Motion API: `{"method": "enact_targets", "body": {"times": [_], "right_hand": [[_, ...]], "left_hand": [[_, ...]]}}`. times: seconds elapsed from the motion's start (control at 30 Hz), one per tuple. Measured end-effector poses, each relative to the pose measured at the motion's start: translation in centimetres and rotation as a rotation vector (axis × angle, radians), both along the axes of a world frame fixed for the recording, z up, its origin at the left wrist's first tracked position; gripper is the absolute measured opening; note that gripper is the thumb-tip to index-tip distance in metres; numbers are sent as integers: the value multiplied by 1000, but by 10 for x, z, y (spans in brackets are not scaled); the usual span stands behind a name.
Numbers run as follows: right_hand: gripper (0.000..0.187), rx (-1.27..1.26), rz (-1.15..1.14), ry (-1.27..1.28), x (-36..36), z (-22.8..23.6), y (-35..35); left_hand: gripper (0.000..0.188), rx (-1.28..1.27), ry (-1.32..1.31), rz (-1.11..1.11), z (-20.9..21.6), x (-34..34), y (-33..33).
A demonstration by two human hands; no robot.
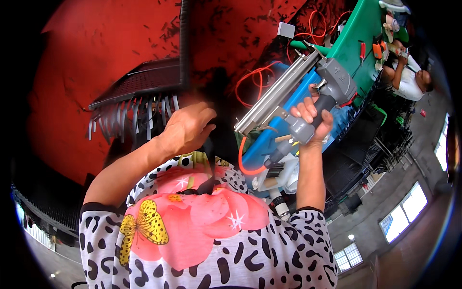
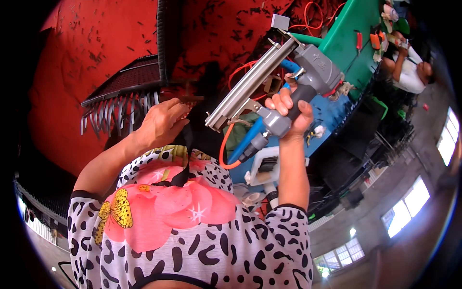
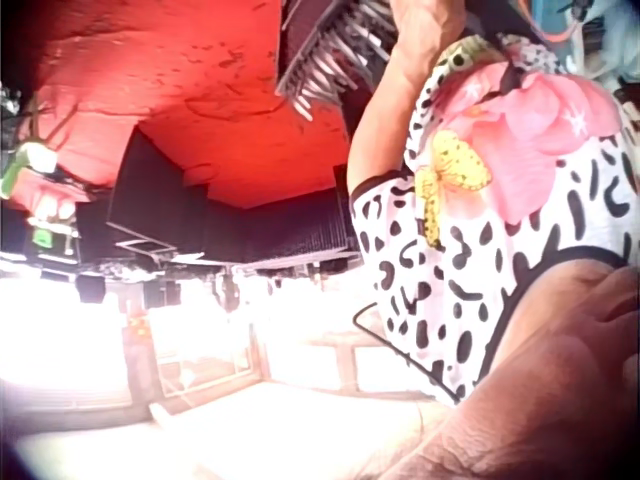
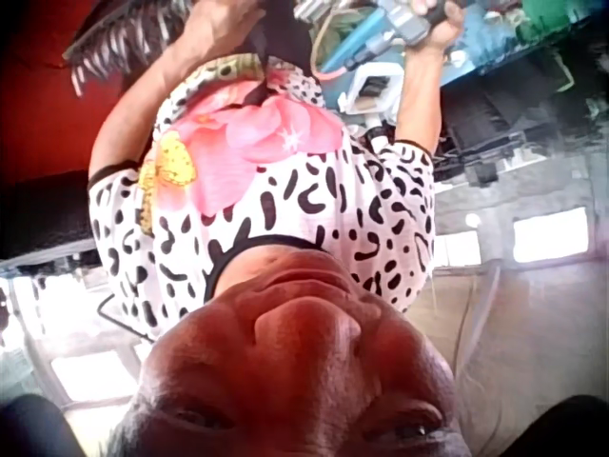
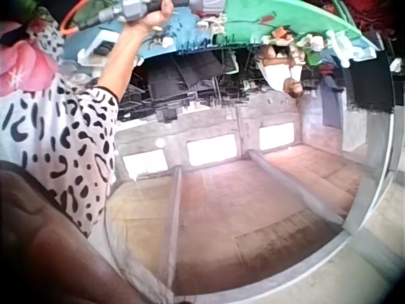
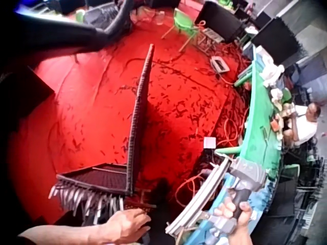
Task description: The person weaves black plastic straps onto a furniture frame by hand and then uses a pneumatic nail gun to secure the ends of the straps to the frame.
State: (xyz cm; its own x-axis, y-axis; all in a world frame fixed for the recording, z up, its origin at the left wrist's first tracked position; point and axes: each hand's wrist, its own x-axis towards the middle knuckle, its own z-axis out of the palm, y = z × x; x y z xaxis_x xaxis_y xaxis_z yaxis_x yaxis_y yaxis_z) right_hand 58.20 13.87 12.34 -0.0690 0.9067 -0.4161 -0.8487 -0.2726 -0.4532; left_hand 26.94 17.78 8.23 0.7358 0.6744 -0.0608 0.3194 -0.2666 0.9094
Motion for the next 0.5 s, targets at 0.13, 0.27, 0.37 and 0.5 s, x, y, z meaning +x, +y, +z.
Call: {"method": "enact_targets", "body": {"times": [0.13,0.27,0.37,0.5], "right_hand": [[58,30,-78,114,-8,-2,-6],[58,41,-149,177,-22,-3,-11],[58,35,-174,179,-27,0,-11],[58,10,-233,199,-33,0,-12]], "left_hand": [[26,-8,2,2,-5,-3,-1],[26,-28,2,13,-6,-8,-2],[26,-15,1,15,-6,-7,-2],[25,-28,13,20,-8,-5,-2]]}}
